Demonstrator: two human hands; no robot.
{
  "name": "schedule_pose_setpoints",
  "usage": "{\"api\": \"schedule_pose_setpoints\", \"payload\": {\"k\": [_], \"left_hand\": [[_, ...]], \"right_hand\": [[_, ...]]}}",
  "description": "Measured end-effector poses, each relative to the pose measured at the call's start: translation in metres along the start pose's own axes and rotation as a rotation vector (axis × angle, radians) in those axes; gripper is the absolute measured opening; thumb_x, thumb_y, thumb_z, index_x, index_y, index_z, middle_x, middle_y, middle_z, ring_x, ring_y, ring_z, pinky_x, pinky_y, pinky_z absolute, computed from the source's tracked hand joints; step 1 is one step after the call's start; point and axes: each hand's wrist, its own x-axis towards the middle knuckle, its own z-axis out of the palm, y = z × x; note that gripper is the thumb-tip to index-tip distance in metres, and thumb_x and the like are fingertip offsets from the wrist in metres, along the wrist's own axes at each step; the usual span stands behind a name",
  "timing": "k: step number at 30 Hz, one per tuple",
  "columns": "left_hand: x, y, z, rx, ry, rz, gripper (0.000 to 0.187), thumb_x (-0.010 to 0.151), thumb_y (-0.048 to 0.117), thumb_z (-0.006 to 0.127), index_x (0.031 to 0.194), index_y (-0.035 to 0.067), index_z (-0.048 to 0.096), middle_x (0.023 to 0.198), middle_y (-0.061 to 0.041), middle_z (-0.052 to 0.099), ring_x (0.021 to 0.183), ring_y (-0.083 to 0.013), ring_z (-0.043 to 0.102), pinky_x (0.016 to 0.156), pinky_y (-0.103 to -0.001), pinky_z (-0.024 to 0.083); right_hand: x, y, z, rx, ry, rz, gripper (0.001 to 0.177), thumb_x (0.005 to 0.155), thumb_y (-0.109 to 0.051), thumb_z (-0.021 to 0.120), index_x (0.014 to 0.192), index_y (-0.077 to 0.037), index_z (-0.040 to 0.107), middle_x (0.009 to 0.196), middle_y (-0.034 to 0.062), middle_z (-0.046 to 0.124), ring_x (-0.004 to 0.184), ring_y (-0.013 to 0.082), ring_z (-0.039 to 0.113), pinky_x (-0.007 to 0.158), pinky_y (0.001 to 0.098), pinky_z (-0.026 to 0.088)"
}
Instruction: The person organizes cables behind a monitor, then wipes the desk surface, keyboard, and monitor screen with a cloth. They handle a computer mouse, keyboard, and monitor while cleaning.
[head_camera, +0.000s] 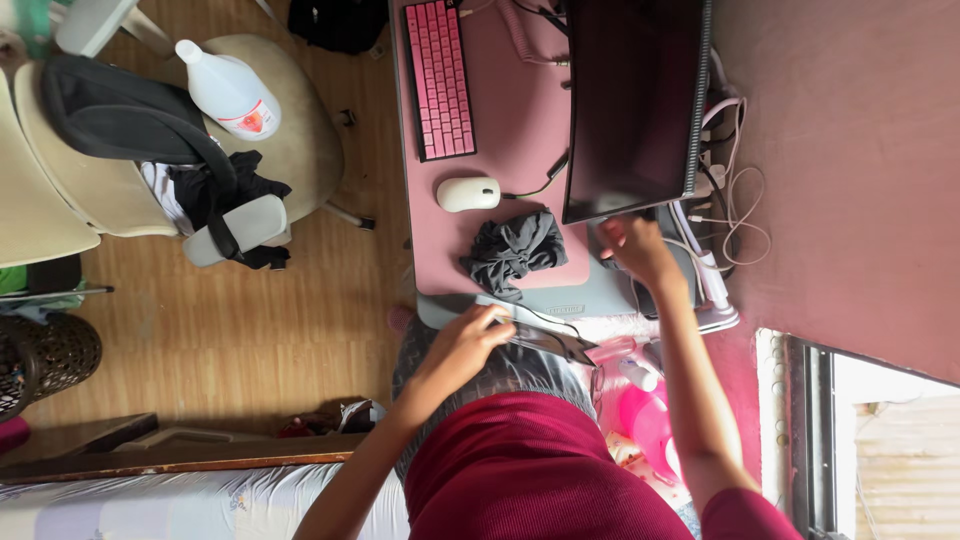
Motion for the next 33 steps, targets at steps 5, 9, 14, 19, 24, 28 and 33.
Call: {"api": "schedule_pose_setpoints", "payload": {"k": [5,9,14,19,24,28,33], "left_hand": [[-0.023,-0.026,-0.037,0.073,-0.013,-0.119,0.013,0.088,0.004,0.063,0.098,0.01,0.069,0.11,-0.005,0.065,0.101,-0.027,0.066,0.082,-0.041,0.054],[-0.055,-0.04,-0.068,0.114,-0.031,-0.225,0.008,0.09,0.007,0.065,0.096,0.011,0.068,0.103,-0.003,0.064,0.095,-0.0274,0.064,0.078,-0.042,0.052],[-0.115,-0.055,-0.099,0.026,0.071,-0.307,0.008,0.09,0.005,0.064,0.096,0.009,0.062,0.103,-0.004,0.063,0.096,-0.0292,0.065,0.077,-0.043,0.05],[-0.177,-0.082,-0.135,-0.007,0.079,-0.492,0.012,0.089,0.007,0.065,0.1,0.008,0.062,0.106,-0.006,0.064,0.087,-0.0339,0.066,0.07,-0.045,0.051],[-0.209,-0.111,-0.173,0.09,0.127,-0.481,0.01,0.091,0.007,0.065,0.101,0.009,0.062,0.105,-0.006,0.064,0.09,-0.0343,0.065,0.07,-0.045,0.051],[-0.2,-0.127,-0.196,0.131,0.082,-0.503,0.008,0.092,0.007,0.064,0.1,0.008,0.062,0.107,-0.005,0.065,0.091,-0.0324,0.067,0.07,-0.044,0.051],[-0.167,-0.15,-0.175,-0.106,0.109,-0.284,0.011,0.094,0.004,0.064,0.104,0.003,0.06,0.105,-0.008,0.062,0.092,-0.0295,0.067,0.076,-0.04,0.052]], "right_hand": [[-0.02,-0.015,0.104,-0.168,-0.112,0.13,0.076,0.095,-0.057,0.061,0.151,-0.008,0.045,0.119,0.0233,0.071,0.121,0.0365,0.063,0.104,0.0437,0.047],[0.005,-0.046,0.197,-0.185,-0.119,0.53,0.112,0.09,-0.08,0.051,0.163,-0.007,0.009,0.151,0.0429,0.023,0.144,0.053,0.027,0.114,0.0592,0.031],[0.021,-0.079,0.268,-0.427,0.21,0.598,0.1,0.086,-0.065,0.062,0.158,-0.006,0.026,0.158,0.0387,0.018,0.145,0.0473,0.023,0.111,0.0664,0.023],[-0.012,-0.105,0.337,-0.536,0.316,0.292,0.081,0.084,-0.043,0.069,0.153,-0.009,0.043,0.157,0.0352,0.024,0.137,0.0499,0.034,0.106,0.0598,0.032],[-0.026,-0.151,0.405,-0.296,0.145,0.043,0.07,0.088,-0.021,0.063,0.153,-0.004,0.044,0.152,0.0354,0.031,0.132,0.0508,0.04,0.113,0.055,0.036],[-0.014,-0.166,0.416,0.327,0.142,-0.128,0.054,0.095,-0.017,0.052,0.145,0.004,0.046,0.139,0.0332,0.04,0.123,0.0456,0.047,0.112,0.0487,0.04],[-0.023,-0.121,0.355,0.489,0.347,0.004,0.033,0.106,-0.021,0.049,0.129,0.0,0.06,0.131,0.0212,0.053,0.123,0.0355,0.051,0.11,0.0465,0.039]]}}
